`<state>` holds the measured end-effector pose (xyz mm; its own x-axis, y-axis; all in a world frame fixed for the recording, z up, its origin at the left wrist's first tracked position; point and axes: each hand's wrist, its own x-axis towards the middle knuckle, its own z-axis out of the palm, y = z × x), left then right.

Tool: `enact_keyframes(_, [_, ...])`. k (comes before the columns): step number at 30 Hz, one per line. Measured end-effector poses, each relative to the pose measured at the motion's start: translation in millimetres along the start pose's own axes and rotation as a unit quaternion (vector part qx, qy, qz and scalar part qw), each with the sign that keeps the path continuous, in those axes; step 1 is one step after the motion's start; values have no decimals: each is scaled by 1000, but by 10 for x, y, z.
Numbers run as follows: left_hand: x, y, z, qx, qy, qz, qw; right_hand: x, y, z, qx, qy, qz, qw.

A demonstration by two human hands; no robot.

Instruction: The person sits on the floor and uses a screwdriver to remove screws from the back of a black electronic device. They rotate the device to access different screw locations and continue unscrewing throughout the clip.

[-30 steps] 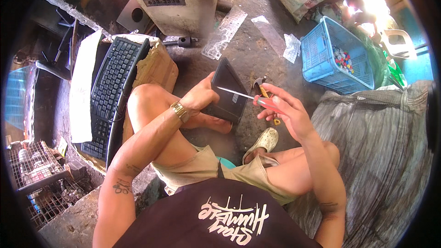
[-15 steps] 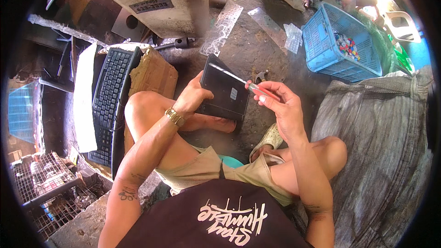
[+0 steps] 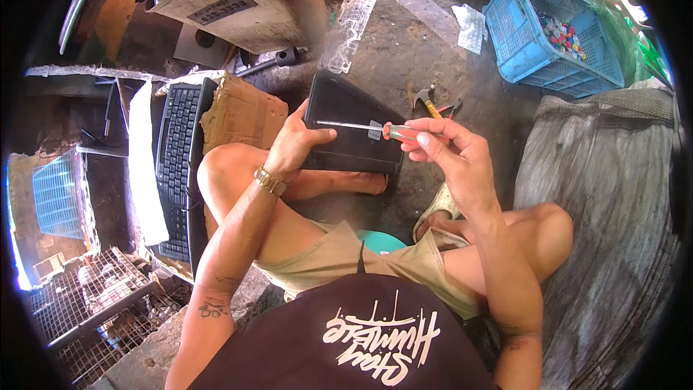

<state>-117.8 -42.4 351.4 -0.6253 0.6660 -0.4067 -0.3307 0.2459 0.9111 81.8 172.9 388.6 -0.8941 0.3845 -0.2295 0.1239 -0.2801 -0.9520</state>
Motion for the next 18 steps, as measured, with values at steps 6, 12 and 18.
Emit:
enact_keyframes(6, [-3,-4,2,-8,-5,3,1000,18,-43,40,3,5,4,1000])
enact_keyframes(12, [20,-30,-17,6,-10,15,1000,-76,-96,166,3,-6,-45,999])
enact_keyframes(18, [35,-70,-22,-2,-9,23,1000,-126,-139,294,-125,-51,-203,970])
